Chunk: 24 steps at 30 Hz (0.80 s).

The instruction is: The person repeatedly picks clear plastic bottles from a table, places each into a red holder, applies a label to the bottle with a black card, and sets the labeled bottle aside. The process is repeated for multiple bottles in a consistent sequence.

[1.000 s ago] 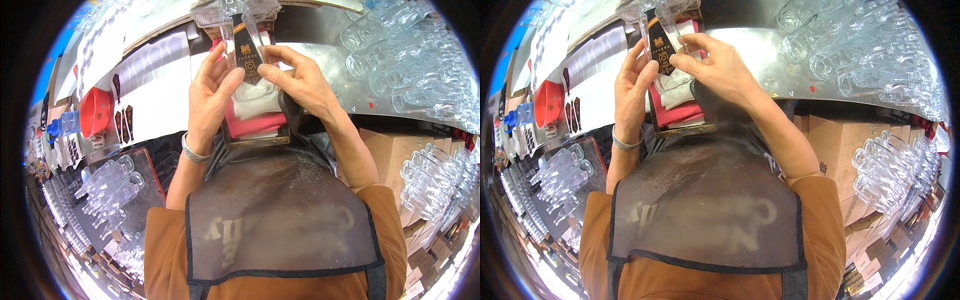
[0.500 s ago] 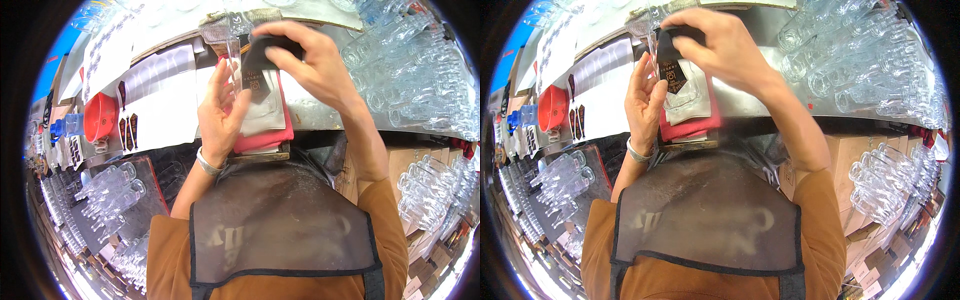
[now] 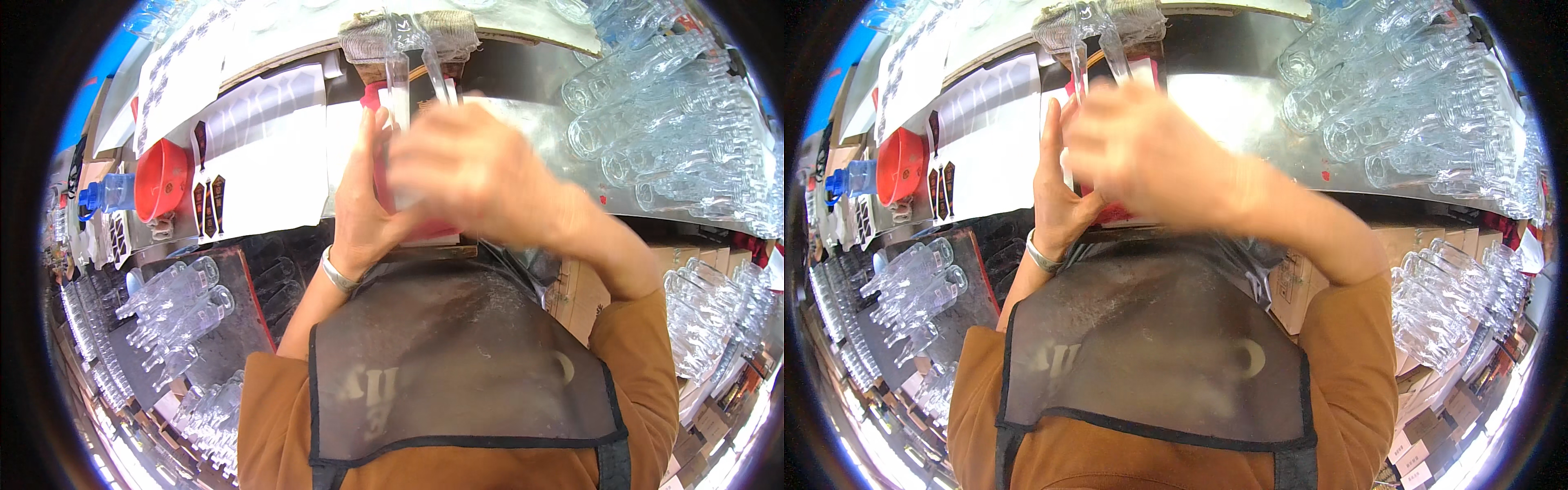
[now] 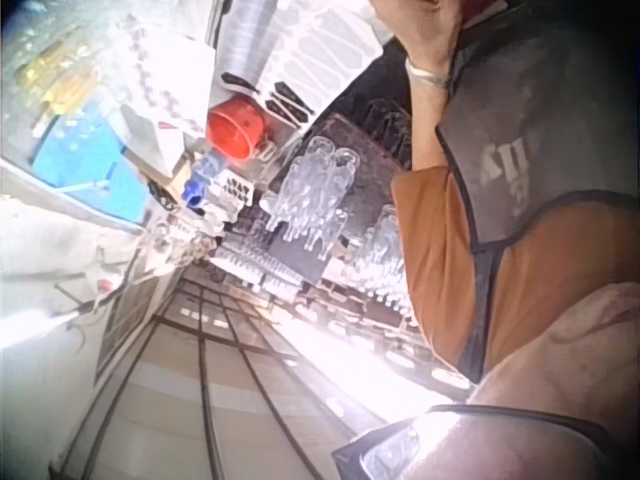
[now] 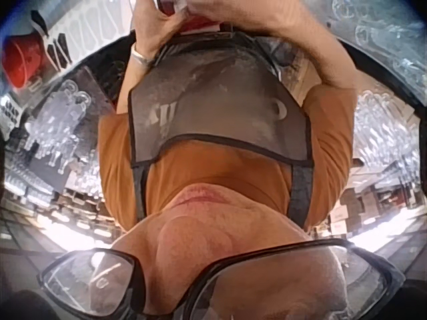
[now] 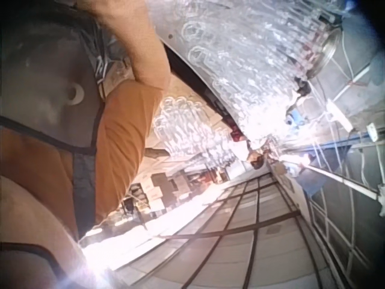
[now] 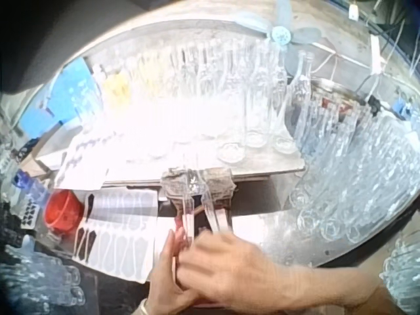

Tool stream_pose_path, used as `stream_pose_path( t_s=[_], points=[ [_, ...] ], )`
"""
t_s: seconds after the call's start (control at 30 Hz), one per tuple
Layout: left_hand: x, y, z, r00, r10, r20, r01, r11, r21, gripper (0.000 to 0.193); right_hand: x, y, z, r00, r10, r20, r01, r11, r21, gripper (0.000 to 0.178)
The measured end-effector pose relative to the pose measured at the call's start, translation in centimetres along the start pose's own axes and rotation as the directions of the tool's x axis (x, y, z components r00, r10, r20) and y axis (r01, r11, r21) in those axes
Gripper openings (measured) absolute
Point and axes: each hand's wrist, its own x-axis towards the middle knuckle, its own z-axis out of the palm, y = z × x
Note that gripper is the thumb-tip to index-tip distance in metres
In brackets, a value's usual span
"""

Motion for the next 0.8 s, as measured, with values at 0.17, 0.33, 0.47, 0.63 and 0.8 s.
stream_pose_path(
  t_s=[0.17, 0.33, 0.47, 0.63, 0.8],
  points=[
    [-0.4, 0.7, -0.1, 0.995, -0.087, 0.044, 0.086, 0.996, 0.031, 0.111, 1.1, 1.8, -0.9, 0.973, 0.066, -0.221, -0.052, 0.996, 0.069, 0.027],
    [-0.6, -0.4, -0.2, 0.993, -0.109, 0.043, 0.112, 0.992, -0.063, 0.106, -2.4, -0.7, -0.1, 0.999, 0.036, 0.002, -0.035, 0.944, 0.328, 0.024],
    [-0.4, 0.1, -0.6, 0.993, -0.100, 0.063, 0.103, 0.994, -0.035, 0.106, -1.2, 2.1, -1.0, 0.974, 0.215, -0.066, -0.187, 0.936, 0.297, 0.025],
    [-0.5, -0.1, -0.8, 0.991, -0.116, 0.071, 0.119, 0.992, -0.037, 0.105, -0.4, 7.2, -1.1, 0.889, 0.378, -0.259, -0.316, 0.915, 0.251, 0.021],
    [-0.4, -0.6, -0.8, 0.995, -0.068, 0.077, 0.073, 0.995, -0.064, 0.102, -3.4, 0.0, -1.6, 0.988, 0.144, 0.056, -0.154, 0.904, 0.398, 0.032]
  ],
)
